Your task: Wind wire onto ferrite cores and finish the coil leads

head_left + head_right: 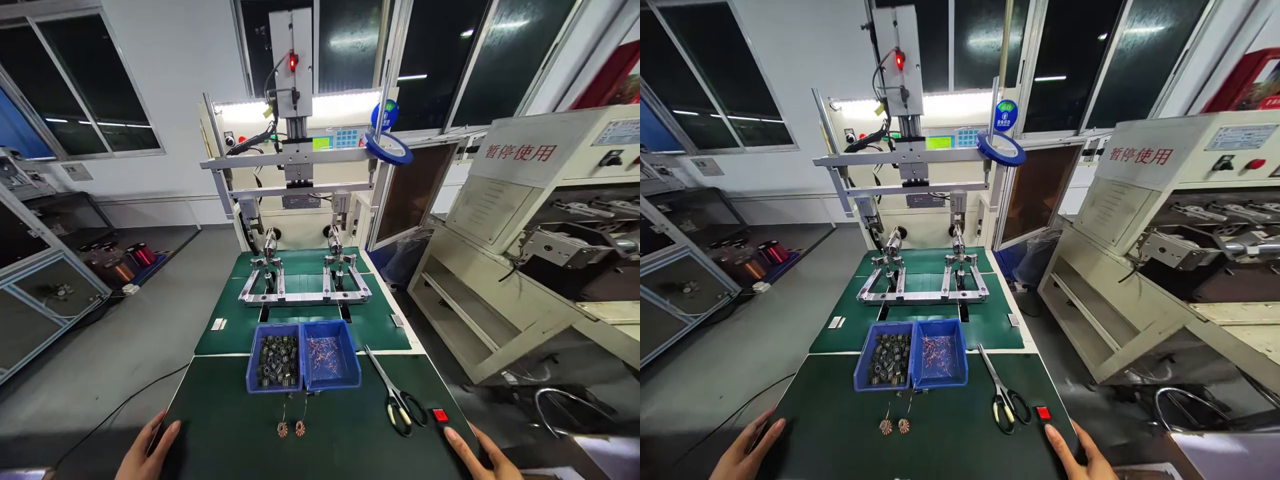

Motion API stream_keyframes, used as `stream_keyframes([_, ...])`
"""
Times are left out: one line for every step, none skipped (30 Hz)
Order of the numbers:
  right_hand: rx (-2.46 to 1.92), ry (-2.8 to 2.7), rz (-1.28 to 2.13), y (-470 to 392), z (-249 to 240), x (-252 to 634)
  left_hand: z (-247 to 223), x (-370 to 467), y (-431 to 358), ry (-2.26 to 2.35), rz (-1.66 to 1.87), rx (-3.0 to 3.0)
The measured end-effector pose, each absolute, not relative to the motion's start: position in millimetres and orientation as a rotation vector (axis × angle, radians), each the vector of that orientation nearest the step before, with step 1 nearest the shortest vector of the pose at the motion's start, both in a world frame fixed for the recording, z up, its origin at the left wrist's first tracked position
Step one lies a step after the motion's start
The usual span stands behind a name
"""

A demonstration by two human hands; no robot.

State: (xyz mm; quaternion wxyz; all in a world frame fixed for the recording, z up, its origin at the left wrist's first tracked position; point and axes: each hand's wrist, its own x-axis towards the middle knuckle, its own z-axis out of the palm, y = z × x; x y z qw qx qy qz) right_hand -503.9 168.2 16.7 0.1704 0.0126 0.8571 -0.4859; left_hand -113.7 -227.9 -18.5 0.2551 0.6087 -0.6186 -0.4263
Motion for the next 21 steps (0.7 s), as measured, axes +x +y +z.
stream_keyframes([0.029,2.467,-1.325,170,17,-505,-14,-115,-227,-1.727,-1.108,1.696])
stream_keyframes([0.008,2.513,-1.270,172,16,-506,-11,-116,-226,-1.783,-1.074,1.744])
stream_keyframes([-0.034,2.594,-1.229,173,14,-507,-8,-116,-224,-1.835,-1.028,1.793])
stream_keyframes([-0.099,2.718,-1.209,173,10,-507,-6,-118,-221,-1.885,-0.969,1.821])
stream_keyframes([-0.204,2.872,-1.211,170,7,-505,-4,-120,-217,-1.919,-0.878,1.841])
stream_keyframes([-0.355,3.034,-1.237,163,4,-499,-3,-123,-211,-1.924,-0.743,1.847])
stream_keyframes([-0.572,3.151,-1.293,153,1,-490,-1,-127,-204,-1.909,-0.594,1.828])
stream_keyframes([-0.842,3.194,-1.366,139,-2,-477,1,-133,-196,-1.870,-0.449,1.781])
stream_keyframes([-1.119,3.108,-1.419,122,-3,-461,3,-139,-187,-1.810,-0.321,1.709])
stream_keyframes([-1.374,2.927,-1.431,103,-4,-444,5,-147,-178,-1.752,-0.236,1.618])
stream_keyframes([-1.555,2.728,-1.385,84,-5,-425,7,-155,-170,-1.720,-0.212,1.512])
stream_keyframes([-1.662,2.593,-1.333,65,-5,-408,9,-163,-161,-1.714,-0.237,1.402])
stream_keyframes([-1.689,2.537,-1.259,48,-5,-393,11,-170,-153,-1.727,-0.286,1.305])
stream_keyframes([-1.682,2.512,-1.178,34,-4,-381,12,-177,-145,-1.753,-0.342,1.220])
stream_keyframes([-1.649,2.506,-1.115,23,-2,-372,13,-182,-136,-1.778,-0.397,1.146])
stream_keyframes([-1.601,2.500,-1.068,17,0,-368,14,-187,-128,-1.798,-0.455,1.085])
stream_keyframes([-1.554,2.474,-1.052,15,4,-366,14,-191,-119,-1.798,-0.519,1.036])
stream_keyframes([-1.513,2.421,-1.071,15,10,-368,16,-194,-109,-1.773,-0.597,1.005])
stream_keyframes([-1.486,2.339,-1.122,18,16,-371,18,-197,-99,-1.729,-0.702,0.994])
stream_keyframes([-1.468,2.239,-1.198,23,24,-375,21,-201,-89,-1.668,-0.840,0.996])
stream_keyframes([-1.462,2.128,-1.287,29,32,-378,26,-206,-79,-1.599,-1.012,1.004])
